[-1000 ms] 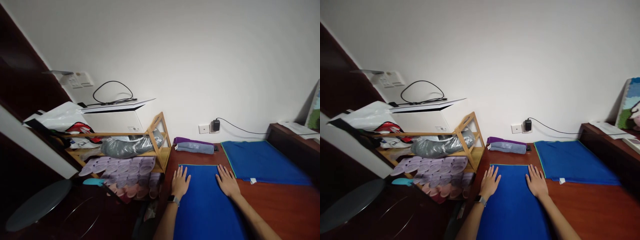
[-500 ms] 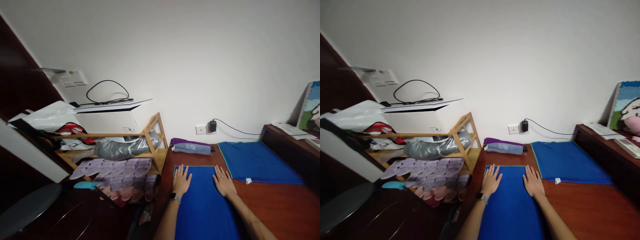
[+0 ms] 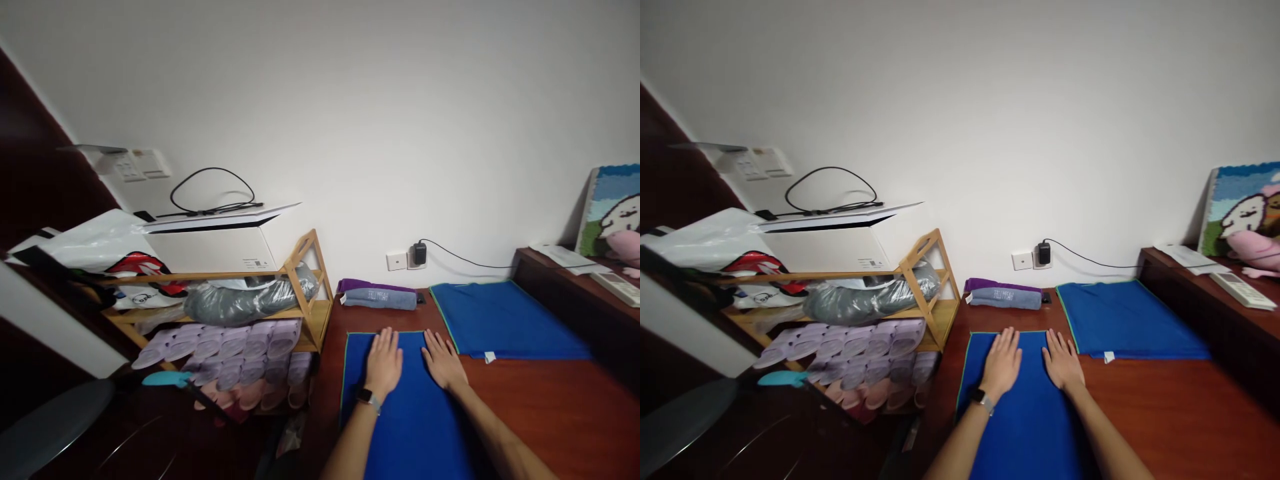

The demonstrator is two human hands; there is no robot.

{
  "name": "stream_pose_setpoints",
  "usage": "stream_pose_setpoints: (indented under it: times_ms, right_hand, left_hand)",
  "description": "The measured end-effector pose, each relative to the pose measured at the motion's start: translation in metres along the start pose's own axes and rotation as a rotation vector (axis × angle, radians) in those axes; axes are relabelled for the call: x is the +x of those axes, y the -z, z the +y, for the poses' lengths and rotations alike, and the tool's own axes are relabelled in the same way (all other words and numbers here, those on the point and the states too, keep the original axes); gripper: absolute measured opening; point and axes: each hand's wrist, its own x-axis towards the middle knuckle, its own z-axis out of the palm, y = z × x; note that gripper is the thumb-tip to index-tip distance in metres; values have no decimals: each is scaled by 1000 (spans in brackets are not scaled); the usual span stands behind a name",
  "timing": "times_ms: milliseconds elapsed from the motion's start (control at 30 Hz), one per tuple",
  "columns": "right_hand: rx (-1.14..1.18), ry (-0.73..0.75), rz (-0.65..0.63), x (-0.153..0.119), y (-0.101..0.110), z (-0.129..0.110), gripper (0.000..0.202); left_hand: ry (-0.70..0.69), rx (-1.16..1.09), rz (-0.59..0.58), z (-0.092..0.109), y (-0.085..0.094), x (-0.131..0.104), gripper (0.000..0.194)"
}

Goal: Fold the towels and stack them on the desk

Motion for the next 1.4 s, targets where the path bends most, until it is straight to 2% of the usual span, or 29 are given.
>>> stream_pose_setpoints:
  times_ms: [67, 100, 167, 233, 333, 400, 433, 500, 567, 733, 833, 900, 1033, 1100, 1133, 1200, 1333, 1400]
  right_hand:
    - [-11, 4, 0, 0, 0, 0, 67]
    - [-13, 6, 1, 0, 0, 1, 66]
    - [-12, 11, 8, 1, -2, 1, 66]
    - [-12, 12, 21, 1, -4, 1, 66]
    - [-20, 10, 27, 2, -5, 2, 66]
    - [-28, 0, 17, 3, -3, 1, 66]
    - [-31, -6, 10, 3, -1, 0, 66]
    - [-33, -15, -17, 2, 3, -1, 66]
    - [-25, -28, -40, -3, 6, -3, 66]
    - [-21, -23, 6, -32, 1, -9, 67]
    - [-26, -3, 2, -44, -3, -12, 67]
    - [-16, -4, -6, -45, -2, -12, 68]
    - [-7, 19, -23, -44, 0, -9, 66]
    - [-1, 23, -26, -44, 1, -8, 66]
    - [3, 20, -23, -44, 0, -7, 66]
    - [8, 6, -11, -45, -1, -7, 66]
    - [9, -7, -20, -41, -1, -9, 66]
    - [14, -14, -35, -41, 2, -11, 66]
  left_hand:
    - [-51, -65, -63, 34, -13, 7, 57]
    - [-43, -86, -101, 44, -18, 10, 57]
    - [9, -97, -152, 45, -24, 10, 59]
    - [88, -61, -164, 21, -20, 4, 60]
    - [236, 50, -172, -38, -6, -14, 61]
    - [274, 102, -182, -69, 3, -25, 61]
    - [272, 117, -183, -79, 6, -28, 60]
    - [253, 133, -174, -86, 7, -31, 59]
    - [241, 142, -156, -84, 6, -29, 58]
    - [201, 134, -50, -80, 12, -28, 56]
    - [147, 132, 49, -63, 16, -31, 52]
    - [89, 94, 66, -32, 11, -31, 51]
    - [-58, -47, -27, 51, -12, -27, 52]
    - [-53, -87, -99, 72, -17, -26, 54]
    - [-35, -90, -129, 71, -17, -29, 55]
    - [21, -60, -171, 49, -7, -41, 57]
    - [220, 84, -213, -37, 25, -83, 59]
    - [253, 129, -217, -66, 36, -100, 59]
